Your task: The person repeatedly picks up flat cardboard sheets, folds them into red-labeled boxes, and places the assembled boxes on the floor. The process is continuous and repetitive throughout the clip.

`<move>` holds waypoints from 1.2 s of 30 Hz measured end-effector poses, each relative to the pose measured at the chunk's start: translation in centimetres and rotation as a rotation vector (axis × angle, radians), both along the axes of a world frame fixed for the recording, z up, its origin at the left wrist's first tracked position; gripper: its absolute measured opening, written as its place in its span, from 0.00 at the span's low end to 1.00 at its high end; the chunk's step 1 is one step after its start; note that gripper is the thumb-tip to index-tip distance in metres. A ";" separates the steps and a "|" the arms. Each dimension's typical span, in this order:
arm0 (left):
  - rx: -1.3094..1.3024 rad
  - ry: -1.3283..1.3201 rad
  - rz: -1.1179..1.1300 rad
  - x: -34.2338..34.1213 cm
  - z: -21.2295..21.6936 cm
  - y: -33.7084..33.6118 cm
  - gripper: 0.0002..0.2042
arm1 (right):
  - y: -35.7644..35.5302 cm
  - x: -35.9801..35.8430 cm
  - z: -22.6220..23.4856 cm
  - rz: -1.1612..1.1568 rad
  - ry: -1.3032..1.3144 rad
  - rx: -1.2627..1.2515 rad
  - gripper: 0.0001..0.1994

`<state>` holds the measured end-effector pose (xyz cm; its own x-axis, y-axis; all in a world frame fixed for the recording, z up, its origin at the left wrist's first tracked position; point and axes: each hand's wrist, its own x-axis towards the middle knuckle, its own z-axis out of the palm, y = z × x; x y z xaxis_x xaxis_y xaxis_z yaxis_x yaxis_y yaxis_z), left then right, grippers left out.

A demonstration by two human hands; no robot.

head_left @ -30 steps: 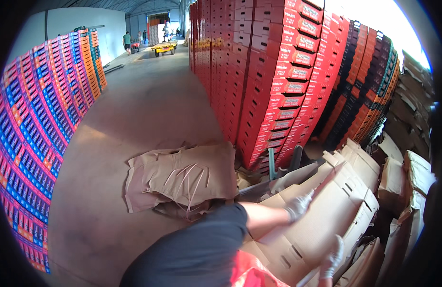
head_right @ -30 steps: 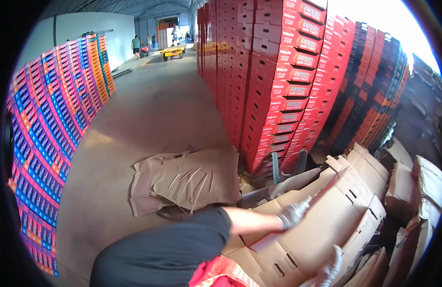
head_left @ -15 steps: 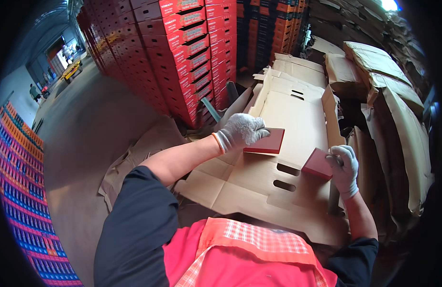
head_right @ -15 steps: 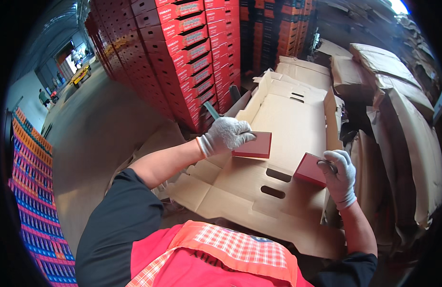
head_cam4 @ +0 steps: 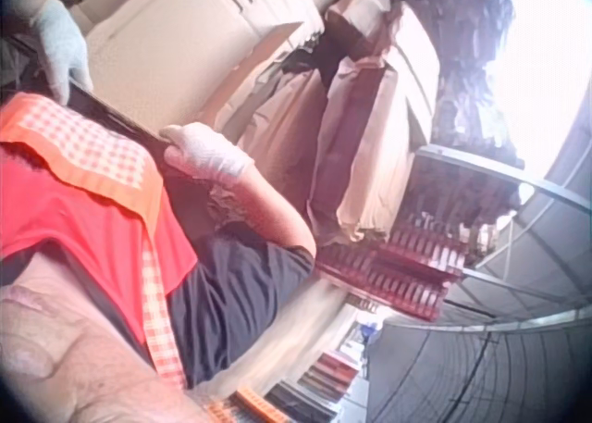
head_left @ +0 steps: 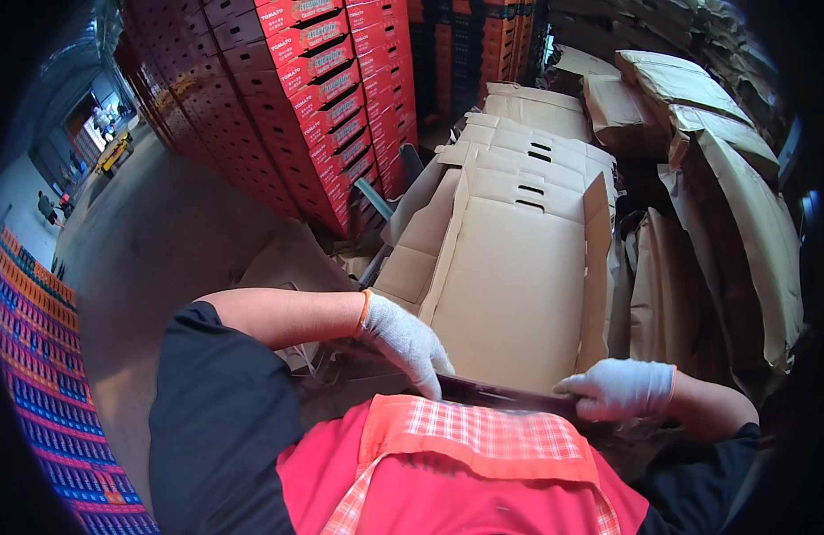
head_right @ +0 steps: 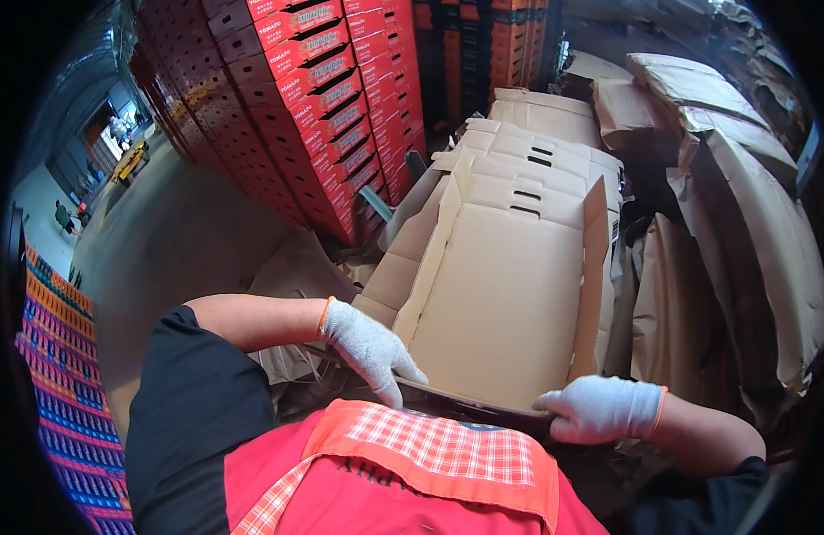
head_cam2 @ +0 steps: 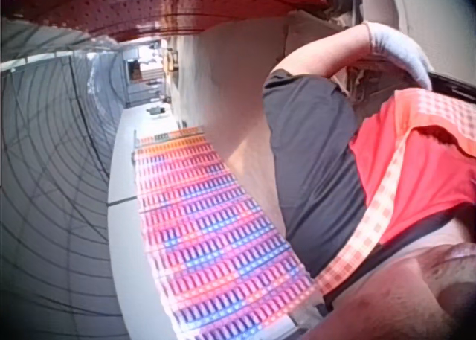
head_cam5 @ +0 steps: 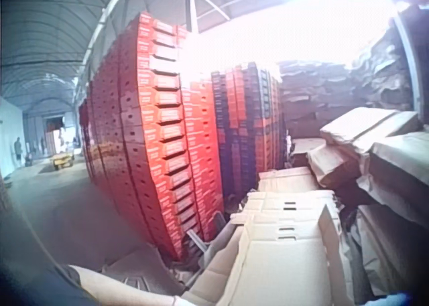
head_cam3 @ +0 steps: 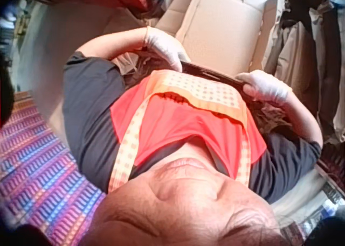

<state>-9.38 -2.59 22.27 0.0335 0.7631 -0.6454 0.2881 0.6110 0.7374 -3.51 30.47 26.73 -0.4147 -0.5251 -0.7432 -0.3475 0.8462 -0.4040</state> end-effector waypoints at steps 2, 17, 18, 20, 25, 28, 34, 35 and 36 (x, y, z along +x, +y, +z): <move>-0.043 0.351 -0.064 -2.2 0.1 0.2 0.17 | 0.8 -1.6 -0.3 -0.021 0.144 -0.159 0.22; 1.149 -0.315 1.758 -4.1 -14.2 3.1 0.37 | 8.2 -10.3 -13.1 -1.448 0.039 -1.333 0.28; 1.143 -0.364 1.868 -3.2 -14.2 4.3 0.37 | 8.2 -10.4 -10.3 -1.520 0.164 -1.262 0.32; 1.288 -0.488 1.971 -0.5 -15.1 6.5 0.31 | 7.7 -9.1 -4.0 -1.084 0.199 -1.376 0.39; 1.221 -1.109 1.563 2.9 -17.4 12.6 0.12 | 1.0 -5.3 8.8 -0.706 0.643 -1.125 0.45; 1.083 -0.733 1.290 4.2 -15.6 14.8 0.15 | -4.5 -3.1 11.2 -0.507 0.694 -0.992 0.42; 0.837 0.506 0.832 6.0 -7.9 10.4 0.23 | -11.1 -6.5 8.5 0.216 1.237 -0.761 0.24; 0.809 0.833 0.762 6.1 -6.5 9.3 0.24 | -11.1 -7.9 8.3 0.011 1.114 -0.705 0.20; 0.993 1.094 0.769 6.3 -5.1 8.4 0.25 | -10.9 -9.3 8.3 -0.147 1.023 -0.634 0.17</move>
